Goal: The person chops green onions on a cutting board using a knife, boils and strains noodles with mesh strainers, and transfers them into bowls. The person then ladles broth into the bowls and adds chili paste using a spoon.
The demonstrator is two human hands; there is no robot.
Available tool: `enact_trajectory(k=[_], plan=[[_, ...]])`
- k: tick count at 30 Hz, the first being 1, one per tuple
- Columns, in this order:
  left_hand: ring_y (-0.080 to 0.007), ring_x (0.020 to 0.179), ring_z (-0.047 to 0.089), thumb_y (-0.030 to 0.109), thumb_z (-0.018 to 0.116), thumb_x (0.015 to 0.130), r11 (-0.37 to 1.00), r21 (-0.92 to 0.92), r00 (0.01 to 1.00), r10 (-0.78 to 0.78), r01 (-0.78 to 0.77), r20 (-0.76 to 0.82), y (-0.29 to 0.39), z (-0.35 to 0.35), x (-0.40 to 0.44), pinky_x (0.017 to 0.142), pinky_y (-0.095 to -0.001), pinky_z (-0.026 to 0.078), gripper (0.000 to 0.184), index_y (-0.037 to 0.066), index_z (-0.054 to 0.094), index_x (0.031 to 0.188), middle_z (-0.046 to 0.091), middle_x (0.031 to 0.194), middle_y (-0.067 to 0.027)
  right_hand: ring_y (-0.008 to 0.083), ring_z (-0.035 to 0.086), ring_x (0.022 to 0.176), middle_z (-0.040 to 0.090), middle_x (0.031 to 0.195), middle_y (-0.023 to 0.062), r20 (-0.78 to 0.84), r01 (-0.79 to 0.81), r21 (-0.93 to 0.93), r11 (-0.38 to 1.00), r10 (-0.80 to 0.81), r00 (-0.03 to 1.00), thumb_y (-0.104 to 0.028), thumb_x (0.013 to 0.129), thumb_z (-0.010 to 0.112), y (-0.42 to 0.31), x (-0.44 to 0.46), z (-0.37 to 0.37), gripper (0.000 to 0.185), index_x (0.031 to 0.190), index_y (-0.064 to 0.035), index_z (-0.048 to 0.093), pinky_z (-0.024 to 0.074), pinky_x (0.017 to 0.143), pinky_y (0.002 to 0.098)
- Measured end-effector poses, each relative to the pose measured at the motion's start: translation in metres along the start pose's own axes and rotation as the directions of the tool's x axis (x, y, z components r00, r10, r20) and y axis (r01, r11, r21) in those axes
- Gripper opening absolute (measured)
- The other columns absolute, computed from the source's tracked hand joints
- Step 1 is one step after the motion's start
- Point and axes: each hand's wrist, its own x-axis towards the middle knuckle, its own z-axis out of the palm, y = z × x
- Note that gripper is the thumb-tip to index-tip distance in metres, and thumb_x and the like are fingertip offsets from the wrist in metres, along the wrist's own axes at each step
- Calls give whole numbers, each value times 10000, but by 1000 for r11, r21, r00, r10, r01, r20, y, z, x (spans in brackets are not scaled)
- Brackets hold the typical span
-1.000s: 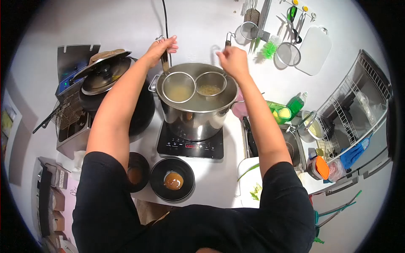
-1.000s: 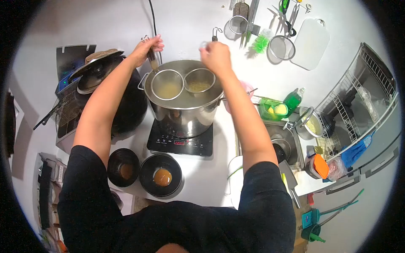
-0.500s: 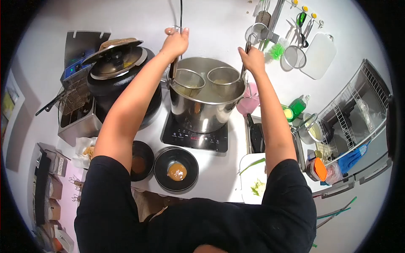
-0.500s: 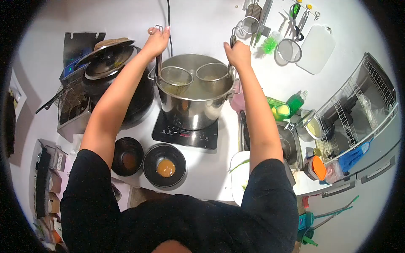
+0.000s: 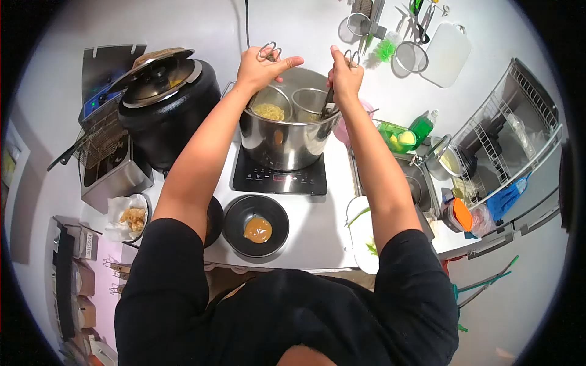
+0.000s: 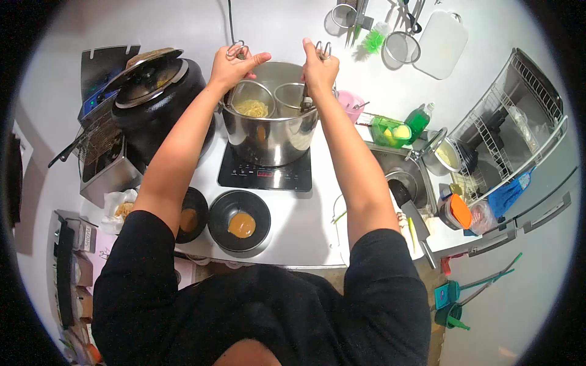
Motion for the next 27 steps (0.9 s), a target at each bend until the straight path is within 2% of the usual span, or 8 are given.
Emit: enact_trajectory(k=[1, 2, 7, 10, 13, 16, 21, 27], plan=[[-79, 490, 558, 354, 733, 749, 981, 159, 990, -120, 106, 80, 4, -2, 4, 429, -201, 431, 392, 48, 540, 597, 576, 560, -35, 117, 406, 326, 443, 431, 21, 2, 4, -3, 1000, -4, 1000, -268, 793, 666, -3, 3, 3, 403, 506, -78, 457, 344, 330, 269], [-100, 425, 520, 524, 689, 732, 976, -20, 968, -212, 217, 133, -4, -2, 9, 419, -211, 407, 521, 59, 518, 569, 520, 500, -30, 110, 395, 334, 433, 439, 10, 19, 36, -74, 997, -35, 999, -249, 796, 658, 1, 5, 3, 372, 527, -92, 455, 326, 330, 267], [-103, 367, 446, 668, 548, 757, 961, 210, 962, -218, 182, 163, 4, -9, 16, 392, -237, 372, 635, 85, 436, 533, 434, 452, 3, 101, 380, 337, 440, 457, 3, 13, 57, -164, 985, -56, 998, -173, 794, 643, 17, 19, 15, 274, 595, -88, 474, 300, 329, 255], [-86, 357, 390, 557, 646, 759, 978, -198, 966, -108, 61, -236, 18, -22, 11, 363, -262, 307, 572, 122, 422, 463, 409, 427, 21, 84, 372, 341, 420, 454, -9, -25, 167, 32, 986, -166, 986, -131, 788, 646, -19, 13, 17, 247, 622, -103, 464, 288, 323, 240], [-72, 363, 380, 371, 702, 777, 974, -145, 945, 124, -175, -304, 27, -46, -20, 387, -247, 293, 418, 99, 504, 528, 407, 417, 30, 80, 365, 343, 390, 447, -18, -7, 295, 158, 942, -298, 955, -136, 791, 652, -62, -30, 1, 272, 615, -104, 447, 299, 333, 230], [-80, 353, 385, 125, 682, 792, 884, -215, 849, 292, -415, -441, 12, -37, -73, 379, -241, 264, 350, 80, 469, 518, 442, 426, -7, 89, 325, 338, 350, 436, -10, 81, 648, -245, 721, -651, 755, -100, 838, 575, -41, -65, -34, 327, 565, -97, 395, 302, 345, 235], [-92, 432, 432, -1, 672, 727, 814, -183, 807, 466, -552, -362, -13, -12, -128, 441, -231, 372, 365, 44, 375, 520, 452, 487, -29, 103, 417, 403, 478, 474, 43, 120, 543, 215, 812, -574, 810, 28, 838, 501, -6, -122, -61, 307, 552, -32, 405, 353, 413, 245], [-90, 469, 427, 2, 641, 746, 809, -311, 864, 435, -498, -254, -6, -19, -136, 521, -252, 399, 330, 41, 392, 535, 472, 507, -30, 112, 397, 429, 456, 495, 49, 126, 549, 294, 782, -601, 789, 44, 814, 492, 0, -131, -63, 298, 559, -37, 361, 365, 446, 263]])
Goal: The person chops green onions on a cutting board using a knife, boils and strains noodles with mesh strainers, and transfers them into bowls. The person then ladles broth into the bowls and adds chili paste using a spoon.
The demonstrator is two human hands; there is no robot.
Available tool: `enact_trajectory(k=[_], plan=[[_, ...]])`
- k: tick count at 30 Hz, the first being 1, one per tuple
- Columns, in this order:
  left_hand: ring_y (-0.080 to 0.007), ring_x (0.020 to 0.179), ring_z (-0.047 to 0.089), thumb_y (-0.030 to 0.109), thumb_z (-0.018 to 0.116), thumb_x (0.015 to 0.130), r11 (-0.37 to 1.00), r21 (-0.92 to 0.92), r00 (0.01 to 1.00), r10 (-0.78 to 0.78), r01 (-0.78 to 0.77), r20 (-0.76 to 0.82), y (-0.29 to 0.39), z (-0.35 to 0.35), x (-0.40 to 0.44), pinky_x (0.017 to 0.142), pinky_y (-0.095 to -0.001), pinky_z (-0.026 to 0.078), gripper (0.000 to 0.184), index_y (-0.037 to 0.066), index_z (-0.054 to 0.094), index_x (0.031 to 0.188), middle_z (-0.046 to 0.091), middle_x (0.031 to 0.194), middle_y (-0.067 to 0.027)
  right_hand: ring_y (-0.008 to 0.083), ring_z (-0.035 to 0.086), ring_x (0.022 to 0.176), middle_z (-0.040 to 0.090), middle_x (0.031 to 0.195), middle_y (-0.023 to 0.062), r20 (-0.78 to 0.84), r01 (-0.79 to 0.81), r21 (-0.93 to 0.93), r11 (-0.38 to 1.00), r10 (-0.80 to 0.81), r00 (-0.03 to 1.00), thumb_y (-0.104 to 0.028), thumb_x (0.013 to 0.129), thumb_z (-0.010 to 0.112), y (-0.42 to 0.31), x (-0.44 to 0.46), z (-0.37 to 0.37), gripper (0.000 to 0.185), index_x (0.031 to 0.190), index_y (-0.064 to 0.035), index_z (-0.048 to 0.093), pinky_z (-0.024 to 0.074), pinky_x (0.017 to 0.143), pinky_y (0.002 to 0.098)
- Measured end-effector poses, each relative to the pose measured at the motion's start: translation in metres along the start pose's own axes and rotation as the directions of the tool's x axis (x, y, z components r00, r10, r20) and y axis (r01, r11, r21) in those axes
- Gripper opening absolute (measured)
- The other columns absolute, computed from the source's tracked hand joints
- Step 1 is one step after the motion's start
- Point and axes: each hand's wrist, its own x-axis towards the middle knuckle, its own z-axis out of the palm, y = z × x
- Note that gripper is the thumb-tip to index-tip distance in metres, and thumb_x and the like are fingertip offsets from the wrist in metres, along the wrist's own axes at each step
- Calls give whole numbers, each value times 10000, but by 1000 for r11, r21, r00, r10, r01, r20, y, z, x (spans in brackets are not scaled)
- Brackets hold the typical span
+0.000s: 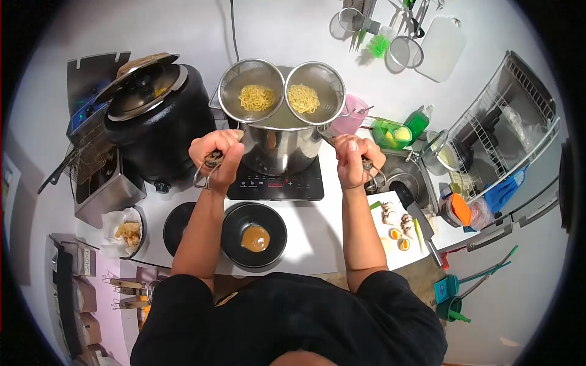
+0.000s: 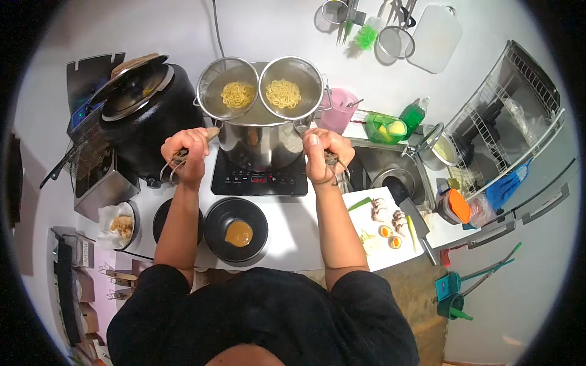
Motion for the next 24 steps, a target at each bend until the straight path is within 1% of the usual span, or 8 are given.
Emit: enact_trajectory(k=[9, 12, 13, 15, 17, 19, 21, 24], plan=[[-143, 449, 513, -4, 650, 706, 917, 388, 995, 97, -88, -4, -5, 7, 6, 500, -258, 410, 306, 52, 435, 495, 504, 500, -18, 106, 393, 422, 472, 492, 38, -87, -40, -228, 973, 21, 996, 48, 783, 541, 7, 10, 3, 280, 549, -44, 417, 347, 441, 252], [-123, 366, 407, 94, 632, 796, -52, 895, 767, 497, -442, 407, -23, 5, 45, 401, -267, 305, 238, 59, 576, 568, 454, 474, 8, 105, 401, 411, 462, 481, 23, -213, -113, -347, 931, 40, 976, 28, 795, 550, 19, 45, 6, 250, 564, -40, 485, 330, 413, 264], [-127, 412, 428, 126, 627, 810, 581, 792, 943, 332, -189, -19, -23, 5, 46, 456, -286, 329, 204, 68, 594, 617, 472, 505, 7, 107, 404, 408, 456, 477, 21, -247, -98, -273, 957, 28, 969, 20, 802, 550, 19, 52, 8, 252, 565, -37, 488, 329, 408, 267], [-139, 484, 469, 172, 627, 821, 934, 325, 945, -39, 150, -326, -20, 18, 66, 535, -311, 365, 191, 81, 597, 656, 513, 556, 5, 113, 409, 401, 443, 471, 18, -257, 47, -220, 974, -105, 961, 2, 817, 549, 25, 58, 15, 258, 566, -29, 495, 328, 399, 273], [-122, 483, 496, 168, 627, 809, 736, 677, 845, 355, 11, -399, -71, 21, 83, 498, -289, 381, 298, 51, 518, 557, 538, 532, -6, 119, 408, 413, 445, 470, 16, -147, 176, -522, 835, -291, 945, -24, 813, 548, 44, 68, 19, 236, 581, -34, 508, 333, 420, 277], [-169, 433, 480, 145, 598, 789, 796, 605, 932, 211, 12, -296, -72, 27, 112, 443, -319, 356, 291, 32, 505, 537, 553, 532, -38, 133, 426, 442, 450, 464, 22, 111, 271, -935, 230, -535, 838, -54, 804, 528, 68, 86, 12, 219, 585, -55, 513, 352, 458, 295], [-210, 426, 479, 156, 584, 782, 845, 528, 912, 278, -83, -302, -56, 32, 135, 455, -355, 364, 287, 31, 507, 536, 554, 519, -69, 170, 469, 521, 495, 535, 36, -291, -69, -579, 812, -128, 948, -66, 791, 534, 59, 97, 18, 181, 611, -70, 527, 372, 519, 336], [-233, 411, 476, 168, 581, 770, 941, 295, 896, -16, 163, -444, -49, 29, 130, 466, -360, 376, 305, 30, 491, 513, 530, 473, -84, 167, 471, 510, 519, 571, 40, -344, -175, 20, 984, 172, 923, -78, 797, 528, 50, 94, 17, 214, 586, -62, 498, 380, 508, 317]])
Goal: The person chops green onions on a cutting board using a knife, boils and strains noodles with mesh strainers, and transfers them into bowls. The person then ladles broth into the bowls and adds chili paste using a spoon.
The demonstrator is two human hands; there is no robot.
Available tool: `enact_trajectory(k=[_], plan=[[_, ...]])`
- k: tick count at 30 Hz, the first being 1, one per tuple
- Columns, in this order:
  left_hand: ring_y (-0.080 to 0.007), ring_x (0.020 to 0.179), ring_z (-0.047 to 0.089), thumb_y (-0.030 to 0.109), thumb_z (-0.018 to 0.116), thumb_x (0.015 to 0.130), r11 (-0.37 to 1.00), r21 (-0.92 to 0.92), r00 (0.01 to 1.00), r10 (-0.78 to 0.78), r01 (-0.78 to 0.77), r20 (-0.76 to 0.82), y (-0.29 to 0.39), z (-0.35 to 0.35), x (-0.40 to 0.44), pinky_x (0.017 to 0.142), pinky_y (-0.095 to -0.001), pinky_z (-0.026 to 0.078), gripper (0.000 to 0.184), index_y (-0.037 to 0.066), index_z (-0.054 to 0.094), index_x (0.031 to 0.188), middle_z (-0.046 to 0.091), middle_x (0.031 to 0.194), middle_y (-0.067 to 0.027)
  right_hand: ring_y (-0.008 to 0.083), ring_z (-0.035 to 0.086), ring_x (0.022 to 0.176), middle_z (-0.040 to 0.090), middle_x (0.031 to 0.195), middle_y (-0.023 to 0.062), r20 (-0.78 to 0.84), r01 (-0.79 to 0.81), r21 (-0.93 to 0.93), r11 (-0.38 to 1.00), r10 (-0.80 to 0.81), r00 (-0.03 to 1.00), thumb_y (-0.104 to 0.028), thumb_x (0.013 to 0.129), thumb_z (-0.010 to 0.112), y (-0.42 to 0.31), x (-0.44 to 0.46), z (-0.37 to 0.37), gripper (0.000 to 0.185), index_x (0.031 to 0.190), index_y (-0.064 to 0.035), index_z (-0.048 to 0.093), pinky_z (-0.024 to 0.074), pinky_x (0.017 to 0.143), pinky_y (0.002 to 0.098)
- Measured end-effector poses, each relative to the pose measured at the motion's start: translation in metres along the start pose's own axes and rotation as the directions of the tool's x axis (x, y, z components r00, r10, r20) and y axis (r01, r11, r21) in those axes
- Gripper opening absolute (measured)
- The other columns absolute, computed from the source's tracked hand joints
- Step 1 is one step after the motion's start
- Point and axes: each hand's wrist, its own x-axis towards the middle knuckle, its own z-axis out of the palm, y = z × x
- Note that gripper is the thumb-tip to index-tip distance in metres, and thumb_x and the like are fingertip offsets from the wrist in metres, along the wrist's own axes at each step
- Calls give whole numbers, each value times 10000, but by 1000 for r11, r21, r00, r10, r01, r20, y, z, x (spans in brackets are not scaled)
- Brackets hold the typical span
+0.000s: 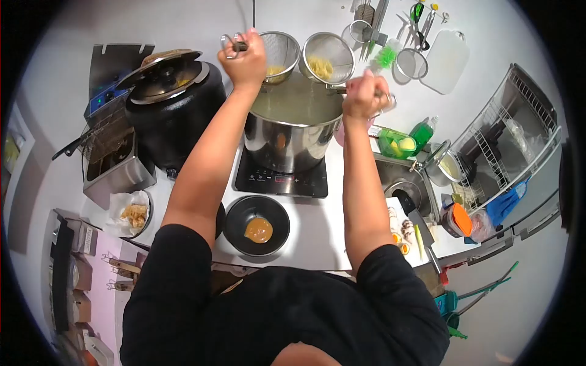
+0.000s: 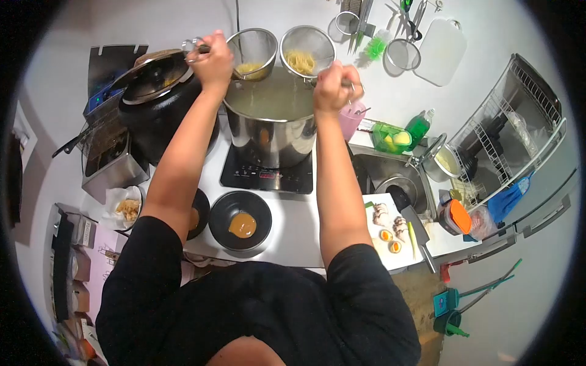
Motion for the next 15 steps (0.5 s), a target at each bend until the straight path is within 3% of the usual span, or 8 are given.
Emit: enact_trajectory(k=[1, 2, 3, 6, 7, 9, 11, 15], plan=[[-201, 403, 461, 161, 585, 768, 967, 190, 984, 175, -167, -23, -9, 7, 1, 460, -334, 370, 317, 24, 474, 504, 500, 448, -69, 139, 401, 423, 463, 502, 31, 161, 565, -584, 583, -599, 785, -84, 810, 528, 13, 18, -1, 241, 595, -83, 420, 343, 424, 283], [-170, 395, 447, 154, 589, 766, 872, 374, 939, 344, -316, -9, -16, 10, -1, 454, -307, 364, 331, 19, 457, 495, 470, 422, -53, 123, 365, 382, 441, 477, 28, -6, 357, -421, 834, -396, 918, -84, 818, 528, 16, 15, 10, 265, 601, -95, 376, 323, 383, 266], [-104, 421, 451, 125, 600, 765, 913, 389, 992, 112, -124, 53, -6, 8, -3, 451, -273, 355, 314, 14, 467, 503, 472, 441, -13, 107, 328, 342, 419, 452, 25, -172, 129, -177, 976, -160, 972, -85, 826, 529, 14, 11, 23, 295, 607, -107, 333, 303, 342, 249], [-115, 423, 458, 138, 596, 767, 999, 1, 993, 38, -38, -112, 21, 7, -10, 458, -273, 364, 325, 14, 465, 496, 495, 457, -24, 114, 423, 414, 491, 525, 58, -45, 115, -185, 976, -125, 991, -85, 801, 530, -27, -3, 17, 274, 562, -43, 404, 365, 426, 243], [-101, 435, 456, 143, 595, 773, 995, -59, 990, -92, 86, -106, 32, 2, -17, 458, -263, 363, 322, 16, 459, 509, 500, 469, -15, 118, 417, 403, 477, 495, 62, -31, 39, 110, 993, -36, 999, -120, 802, 539, -24, -6, 10, 251, 588, -25, 449, 370, 431, 251], [-94, 433, 446, 147, 595, 776, 996, 23, 990, 92, -90, -108, 23, 7, -11, 453, -259, 356, 335, 22, 446, 504, 492, 466, -8, 114, 402, 383, 452, 460, 55, -52, 264, -210, 941, -281, 958, -112, 796, 547, -1, 0, 13, 256, 579, -33, 438, 362, 408, 252], [-72, 442, 442, 148, 594, 788, 976, 212, 995, 66, -49, -74, 20, 5, -12, 440, -241, 342, 330, 31, 449, 516, 476, 461, 17, 121, 388, 366, 436, 427, 46, -71, 75, -264, 961, -97, 993, -95, 793, 550, -6, -4, 14, 255, 572, -41, 434, 358, 377, 281], [-90, 460, 476, 126, 590, 777, 994, -104, 999, 13, -17, -42, 36, -16, -15, 463, -262, 362, 267, 27, 475, 557, 500, 475, 19, 132, 425, 377, 441, 424, 47, -148, 0, 30, 1000, 4, 989, -129, 778, 573, -34, -21, 5, 268, 567, -33, 440, 368, 409, 283]])
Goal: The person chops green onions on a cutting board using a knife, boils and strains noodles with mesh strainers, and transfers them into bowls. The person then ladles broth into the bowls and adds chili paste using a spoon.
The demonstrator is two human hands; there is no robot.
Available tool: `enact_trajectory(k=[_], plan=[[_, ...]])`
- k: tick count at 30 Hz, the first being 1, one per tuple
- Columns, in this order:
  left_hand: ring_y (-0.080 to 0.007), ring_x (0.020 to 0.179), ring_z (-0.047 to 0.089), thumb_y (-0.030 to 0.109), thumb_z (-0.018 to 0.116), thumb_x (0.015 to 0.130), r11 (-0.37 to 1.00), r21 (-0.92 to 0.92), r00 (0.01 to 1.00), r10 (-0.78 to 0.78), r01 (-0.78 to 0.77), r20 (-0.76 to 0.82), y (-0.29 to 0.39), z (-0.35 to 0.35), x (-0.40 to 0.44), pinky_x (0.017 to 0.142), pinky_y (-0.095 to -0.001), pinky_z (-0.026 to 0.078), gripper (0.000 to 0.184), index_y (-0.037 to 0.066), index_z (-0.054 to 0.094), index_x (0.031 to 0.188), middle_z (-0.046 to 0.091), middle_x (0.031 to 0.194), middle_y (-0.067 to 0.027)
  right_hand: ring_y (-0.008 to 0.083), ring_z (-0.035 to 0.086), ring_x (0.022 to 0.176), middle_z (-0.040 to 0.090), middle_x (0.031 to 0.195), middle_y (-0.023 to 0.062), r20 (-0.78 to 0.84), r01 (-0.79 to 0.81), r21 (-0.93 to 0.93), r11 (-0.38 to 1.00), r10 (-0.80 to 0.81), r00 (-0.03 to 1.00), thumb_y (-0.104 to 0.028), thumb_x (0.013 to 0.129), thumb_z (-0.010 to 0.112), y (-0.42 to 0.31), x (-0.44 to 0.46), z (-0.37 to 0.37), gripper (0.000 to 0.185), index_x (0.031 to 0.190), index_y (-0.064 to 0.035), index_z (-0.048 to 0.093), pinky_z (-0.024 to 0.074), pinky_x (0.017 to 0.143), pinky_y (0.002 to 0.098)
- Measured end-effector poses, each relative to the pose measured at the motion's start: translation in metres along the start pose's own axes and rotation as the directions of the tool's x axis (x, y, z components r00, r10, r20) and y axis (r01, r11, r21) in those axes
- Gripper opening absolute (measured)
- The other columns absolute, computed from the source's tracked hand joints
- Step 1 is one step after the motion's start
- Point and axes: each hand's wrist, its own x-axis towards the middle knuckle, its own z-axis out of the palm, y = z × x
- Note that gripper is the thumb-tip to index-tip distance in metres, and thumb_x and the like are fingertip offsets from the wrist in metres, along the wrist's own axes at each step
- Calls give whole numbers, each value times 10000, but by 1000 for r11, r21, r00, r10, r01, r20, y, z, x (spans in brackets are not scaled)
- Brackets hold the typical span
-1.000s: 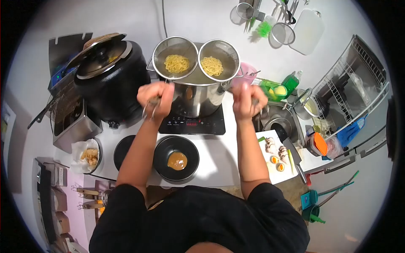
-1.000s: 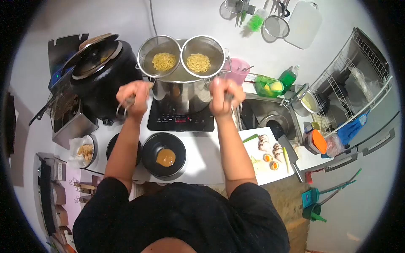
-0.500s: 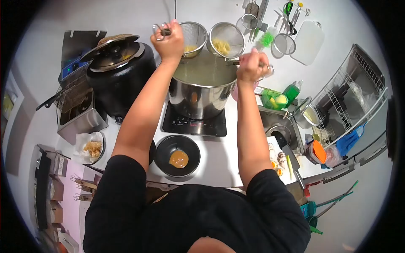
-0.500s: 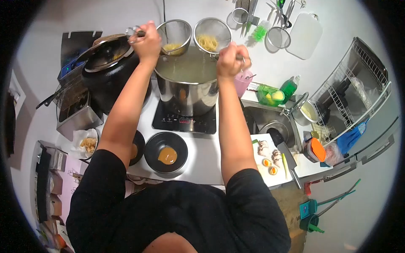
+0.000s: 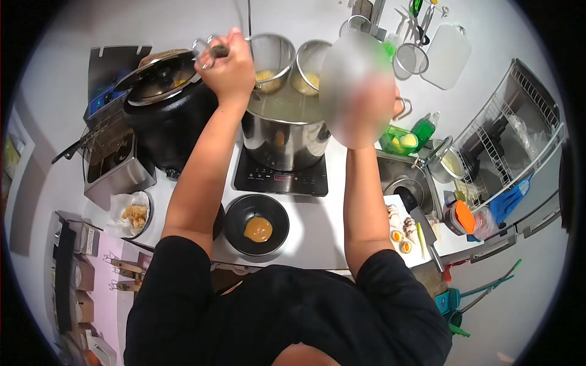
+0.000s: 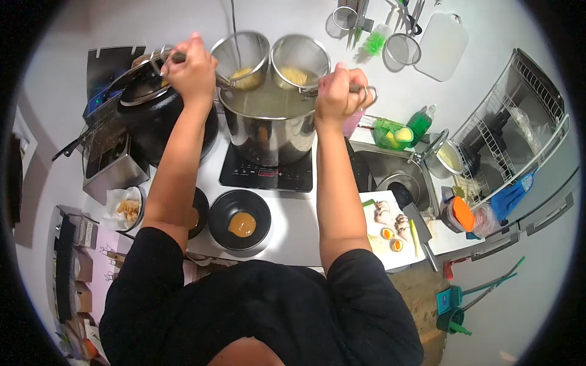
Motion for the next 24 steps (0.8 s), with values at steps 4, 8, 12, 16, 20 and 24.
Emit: enact_trajectory(k=[4, 8, 12, 16, 20, 24], plan=[[-101, 470, 481, 120, 577, 803, 968, 250, 999, 29, -22, -22, -23, 14, -8, 458, -279, 359, 327, 29, 426, 528, 494, 495, -2, 115, 418, 377, 441, 444, 27, 45, 14, -195, 981, -5, 999, -98, 799, 541, 20, 5, 6, 274, 552, -36, 443, 354, 391, 239], [-80, 486, 478, 142, 591, 813, 997, -35, 997, -73, 72, -9, 3, -3, -17, 462, -230, 359, 319, 61, 432, 549, 506, 541, 9, 136, 416, 399, 444, 481, 25, 73, 46, -164, 985, -34, 997, -127, 800, 562, 11, -4, -9, 273, 564, -24, 471, 339, 393, 275], [-59, 422, 391, 77, 615, 787, 978, -185, 995, 103, -98, 15, -50, -11, -14, 426, -211, 314, 352, 98, 393, 516, 427, 491, 39, 141, 417, 470, 470, 580, 51, 315, 421, -601, 679, -282, 906, -70, 852, 507, 32, -5, -22, 240, 680, -91, 341, 387, 457, 265], [-81, 446, 438, 50, 564, 820, 961, 228, 978, 122, -159, 170, 7, -44, -67, 427, -225, 353, 279, 54, 444, 569, 386, 482, 21, 159, 404, 435, 436, 523, 56, 240, 150, -52, 987, -133, 962, -17, 821, 503, 5, -44, -41, 194, 678, -50, 376, 432, 489, 320], [-121, 435, 420, -25, 444, 863, 828, 250, 840, 397, -502, 370, 1, -70, -114, 453, -254, 394, 290, 14, 418, 577, 378, 461, -29, 156, 395, 386, 425, 462, 73, 416, 436, 61, 898, -420, 807, 32, 780, 478, 10, -75, -69, 226, 608, -35, 347, 422, 459, 332], [-168, 438, 490, -17, 503, 770, 968, -28, 893, 243, -251, 378, -13, -77, -132, 475, -276, 435, 210, -11, 468, 563, 486, 505, -58, 182, 438, 412, 462, 486, 84, 491, 390, 81, 917, -377, 785, 47, 727, 502, 8, -77, -78, 233, 583, -45, 343, 436, 483, 336]])
